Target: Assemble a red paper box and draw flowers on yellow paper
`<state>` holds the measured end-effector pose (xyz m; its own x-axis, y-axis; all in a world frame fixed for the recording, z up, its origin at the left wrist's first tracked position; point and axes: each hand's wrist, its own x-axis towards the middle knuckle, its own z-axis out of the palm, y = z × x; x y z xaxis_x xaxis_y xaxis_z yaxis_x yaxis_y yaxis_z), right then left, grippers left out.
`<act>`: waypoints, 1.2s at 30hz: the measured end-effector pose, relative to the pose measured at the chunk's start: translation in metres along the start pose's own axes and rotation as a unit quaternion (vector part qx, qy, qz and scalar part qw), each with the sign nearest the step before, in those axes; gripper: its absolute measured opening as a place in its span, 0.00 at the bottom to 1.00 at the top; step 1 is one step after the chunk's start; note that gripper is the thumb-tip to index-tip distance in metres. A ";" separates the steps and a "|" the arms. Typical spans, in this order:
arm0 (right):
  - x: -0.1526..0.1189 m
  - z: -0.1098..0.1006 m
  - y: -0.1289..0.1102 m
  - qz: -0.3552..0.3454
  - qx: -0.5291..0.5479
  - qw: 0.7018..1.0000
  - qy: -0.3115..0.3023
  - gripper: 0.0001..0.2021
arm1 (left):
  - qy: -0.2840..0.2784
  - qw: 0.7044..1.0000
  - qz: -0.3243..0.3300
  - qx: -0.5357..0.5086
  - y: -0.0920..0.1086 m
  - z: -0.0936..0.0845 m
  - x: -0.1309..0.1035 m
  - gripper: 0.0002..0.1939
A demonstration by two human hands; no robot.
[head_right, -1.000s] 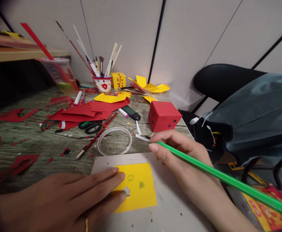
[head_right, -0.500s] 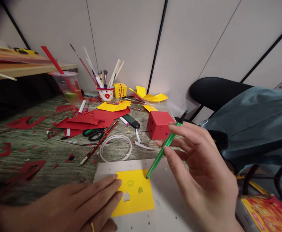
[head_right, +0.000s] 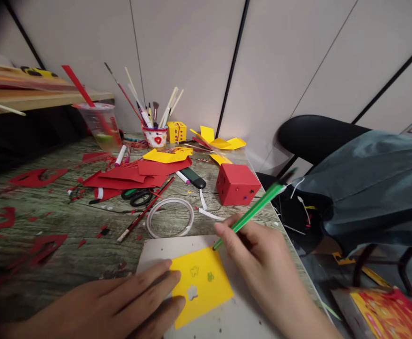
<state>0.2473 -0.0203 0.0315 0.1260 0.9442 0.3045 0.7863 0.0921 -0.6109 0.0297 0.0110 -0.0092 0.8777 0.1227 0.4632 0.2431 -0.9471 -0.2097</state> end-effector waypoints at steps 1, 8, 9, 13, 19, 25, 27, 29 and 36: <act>0.000 0.000 -0.002 0.002 0.025 1.000 0.013 0.18 | 0.010 1.000 -0.006 0.000 0.000 0.000 0.001 0.10; 0.001 0.001 -0.008 -0.002 0.105 0.994 -0.006 0.08 | 0.028 0.999 -0.002 0.028 -0.001 -0.003 0.002 0.09; 0.001 0.001 -0.007 0.005 0.110 0.994 0.002 0.07 | 0.029 0.999 0.002 0.027 -0.001 -0.002 0.002 0.09; 0.003 -0.005 -0.005 0.021 0.131 0.990 0.054 0.09 | 0.016 0.999 -0.029 -0.025 -0.002 0.004 0.002 0.10; 0.008 -0.006 -0.004 0.018 0.175 0.983 0.056 0.07 | -0.059 0.988 -0.086 -0.111 -0.018 -0.009 0.020 0.17; 0.007 -0.004 0.001 0.031 0.192 0.978 0.081 0.06 | -0.144 0.976 -0.089 -0.136 -0.027 -0.012 0.030 0.24; 0.007 -0.004 0.001 0.029 0.199 0.976 0.085 0.07 | -0.109 0.983 -0.080 -0.126 -0.025 -0.011 0.028 0.22; 0.007 -0.005 0.001 0.020 0.204 0.974 0.092 0.06 | -0.047 0.993 -0.037 -0.100 -0.023 -0.009 0.026 0.16; 0.007 -0.008 -0.002 0.015 0.206 0.968 0.140 0.13 | 0.002 0.963 -0.125 -0.239 -0.039 -0.024 0.035 0.17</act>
<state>0.2509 -0.0164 0.0407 0.3489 0.8310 0.4331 0.4789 0.2392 -0.8447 0.0415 0.0449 0.0362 0.8144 0.3652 0.4509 0.2289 -0.9163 0.3286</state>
